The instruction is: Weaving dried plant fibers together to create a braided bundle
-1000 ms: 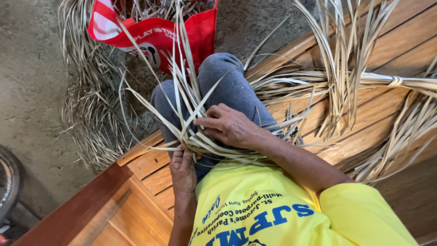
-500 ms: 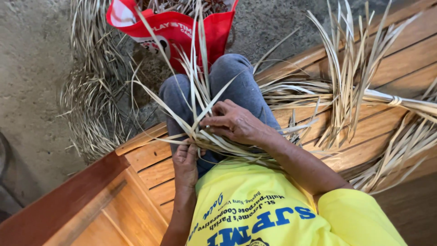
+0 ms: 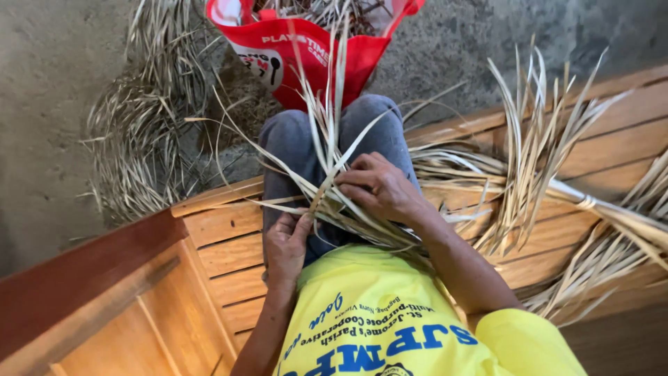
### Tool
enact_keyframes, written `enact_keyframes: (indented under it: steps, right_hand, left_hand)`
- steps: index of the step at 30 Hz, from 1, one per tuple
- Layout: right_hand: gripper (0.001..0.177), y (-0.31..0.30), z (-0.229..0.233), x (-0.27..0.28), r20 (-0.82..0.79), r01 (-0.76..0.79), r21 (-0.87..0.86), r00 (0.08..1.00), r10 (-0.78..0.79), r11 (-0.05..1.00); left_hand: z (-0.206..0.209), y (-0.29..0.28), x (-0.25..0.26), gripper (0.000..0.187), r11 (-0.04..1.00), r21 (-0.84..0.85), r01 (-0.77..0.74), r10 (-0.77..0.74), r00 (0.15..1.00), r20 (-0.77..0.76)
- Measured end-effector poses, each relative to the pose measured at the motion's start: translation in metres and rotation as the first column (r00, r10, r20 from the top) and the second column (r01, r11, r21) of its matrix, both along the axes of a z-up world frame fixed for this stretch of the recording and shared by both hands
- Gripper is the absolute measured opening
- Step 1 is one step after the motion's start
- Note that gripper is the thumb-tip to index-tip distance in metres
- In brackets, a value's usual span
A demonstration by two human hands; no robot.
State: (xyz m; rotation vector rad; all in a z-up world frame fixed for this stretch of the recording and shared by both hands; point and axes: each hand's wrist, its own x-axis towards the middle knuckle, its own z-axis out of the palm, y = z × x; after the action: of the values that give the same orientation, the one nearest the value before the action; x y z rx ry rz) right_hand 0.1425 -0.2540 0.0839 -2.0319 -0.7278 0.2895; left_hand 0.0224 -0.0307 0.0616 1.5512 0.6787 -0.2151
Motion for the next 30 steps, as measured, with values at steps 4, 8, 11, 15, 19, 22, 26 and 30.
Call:
enact_keyframes:
  steps: [4, 8, 11, 15, 19, 22, 26, 30]
  right_hand:
    - [0.022, -0.011, 0.013, 0.007, 0.093, 0.043, -0.018, 0.995, -0.041, 0.999]
    - [0.013, 0.006, 0.050, 0.016, 0.401, -0.067, -0.091, 0.911, 0.098, 0.994]
    - [0.016, 0.020, 0.062, 0.019, 0.438, -0.130, -0.134, 0.881, 0.177, 0.982]
    - [0.013, 0.029, 0.069, 0.026, 0.478, -0.160, -0.248, 0.838, 0.264, 0.955]
    - [0.009, 0.033, 0.068, 0.028, 0.483, -0.151, -0.331, 0.821, 0.305, 0.931]
    - [0.010, 0.036, 0.071, 0.029, 0.482, -0.160, -0.352, 0.814, 0.325, 0.922]
    - [0.010, 0.036, 0.065, 0.027, 0.448, -0.172, -0.382, 0.825, 0.345, 0.908]
    - [0.004, 0.037, 0.065, 0.027, 0.410, -0.195, -0.365, 0.844, 0.345, 0.910]
  left_hand:
    - [0.005, -0.004, 0.003, 0.012, 0.990, 0.130, 0.056, -0.057, 0.998, 0.009]
    - [0.009, -0.007, 0.008, 0.013, 0.954, 0.262, 0.145, -0.168, 0.983, 0.068]
    - [0.016, -0.012, 0.013, 0.014, 0.960, 0.239, 0.144, -0.169, 0.982, 0.087]
    - [0.004, -0.014, 0.013, 0.015, 0.980, 0.174, 0.102, -0.118, 0.989, 0.085]
    - [-0.002, -0.012, 0.014, 0.016, 0.992, 0.113, 0.059, -0.072, 0.991, 0.113]
    - [-0.003, -0.011, 0.016, 0.015, 0.996, 0.085, 0.023, -0.034, 0.990, 0.135]
    - [-0.004, -0.012, 0.018, 0.012, 0.999, 0.045, -0.005, -0.001, 0.990, 0.141]
    - [-0.012, -0.014, 0.016, 0.013, 0.996, -0.074, -0.049, 0.060, 0.985, 0.159]
